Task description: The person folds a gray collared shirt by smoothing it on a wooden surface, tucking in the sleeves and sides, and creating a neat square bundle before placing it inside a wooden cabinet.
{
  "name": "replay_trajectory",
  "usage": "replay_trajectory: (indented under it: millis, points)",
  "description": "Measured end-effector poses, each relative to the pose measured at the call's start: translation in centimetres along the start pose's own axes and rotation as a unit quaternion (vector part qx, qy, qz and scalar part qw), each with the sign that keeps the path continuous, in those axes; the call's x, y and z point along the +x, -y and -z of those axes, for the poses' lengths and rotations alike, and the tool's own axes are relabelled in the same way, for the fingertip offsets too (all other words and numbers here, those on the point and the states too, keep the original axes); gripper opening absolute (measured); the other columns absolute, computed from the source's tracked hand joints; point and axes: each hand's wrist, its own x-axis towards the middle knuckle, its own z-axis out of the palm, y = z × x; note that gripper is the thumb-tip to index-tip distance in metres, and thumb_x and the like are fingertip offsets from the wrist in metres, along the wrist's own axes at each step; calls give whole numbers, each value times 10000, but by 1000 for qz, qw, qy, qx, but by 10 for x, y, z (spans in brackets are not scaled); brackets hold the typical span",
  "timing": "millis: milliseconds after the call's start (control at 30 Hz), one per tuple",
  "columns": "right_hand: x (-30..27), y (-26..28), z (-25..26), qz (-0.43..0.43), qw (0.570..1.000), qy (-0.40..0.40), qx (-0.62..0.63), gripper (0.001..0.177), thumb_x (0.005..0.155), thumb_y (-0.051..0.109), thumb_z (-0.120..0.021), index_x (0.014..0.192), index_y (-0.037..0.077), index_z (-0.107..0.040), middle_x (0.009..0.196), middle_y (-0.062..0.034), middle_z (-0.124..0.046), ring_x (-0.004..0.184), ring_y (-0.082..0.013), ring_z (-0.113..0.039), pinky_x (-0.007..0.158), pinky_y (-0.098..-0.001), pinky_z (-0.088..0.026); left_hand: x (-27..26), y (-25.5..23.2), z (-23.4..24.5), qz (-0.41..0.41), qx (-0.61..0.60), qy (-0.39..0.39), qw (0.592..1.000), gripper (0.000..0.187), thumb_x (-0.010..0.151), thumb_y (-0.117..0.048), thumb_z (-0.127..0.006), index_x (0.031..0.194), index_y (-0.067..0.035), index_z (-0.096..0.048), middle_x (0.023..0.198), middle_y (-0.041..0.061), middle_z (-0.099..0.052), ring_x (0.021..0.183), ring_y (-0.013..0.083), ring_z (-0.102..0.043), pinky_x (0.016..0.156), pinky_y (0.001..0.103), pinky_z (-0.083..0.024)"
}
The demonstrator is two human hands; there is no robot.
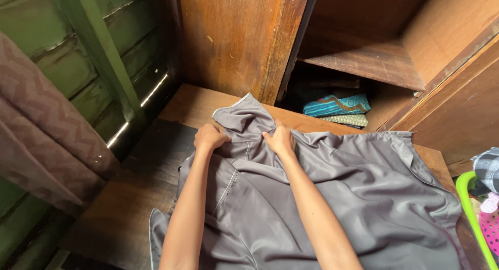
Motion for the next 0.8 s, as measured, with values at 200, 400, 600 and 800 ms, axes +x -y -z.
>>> replay_trajectory:
  millis: [200,400,600,800]
  points:
    - [26,9,3,-52,964,-58,255,137,956,137,-677,1018,17,-663,724,-110,-715,607,-236,-694,582,-385,-537,30,12,-3,-212,-251,-94,940,268,837,-205,-755,1022,-68,-620,932,126,-751,898,335,-742,831,411,-559]
    - [56,-7,-23,51,956,-170,232,125,995,141,-629,1018,19,-614,818,-110,-763,738,-236,-754,706,-367,-565,50,2,15,-289,-143,-91,942,533,711,-173,-881,1144,-62,-589,804,192,-693,784,359,-694,718,437,-540]
    - [30,-11,-40,200,959,-144,142,596,890,127,-700,1397,-61,-449,1191,-294,-624,1073,-461,-608,920,-483,-478,68,25,20,-249,-125,-83,957,481,782,-240,-819,1179,-36,-641,844,183,-759,810,293,-749,775,404,-584]
    - [-27,51,-14,390,917,-56,70,370,864,49,-664,1229,105,-656,1178,-144,-648,1112,-388,-630,983,-417,-512,57,34,25,-189,125,126,966,485,646,-479,-909,898,-74,-818,971,148,-782,942,289,-750,860,380,-580]
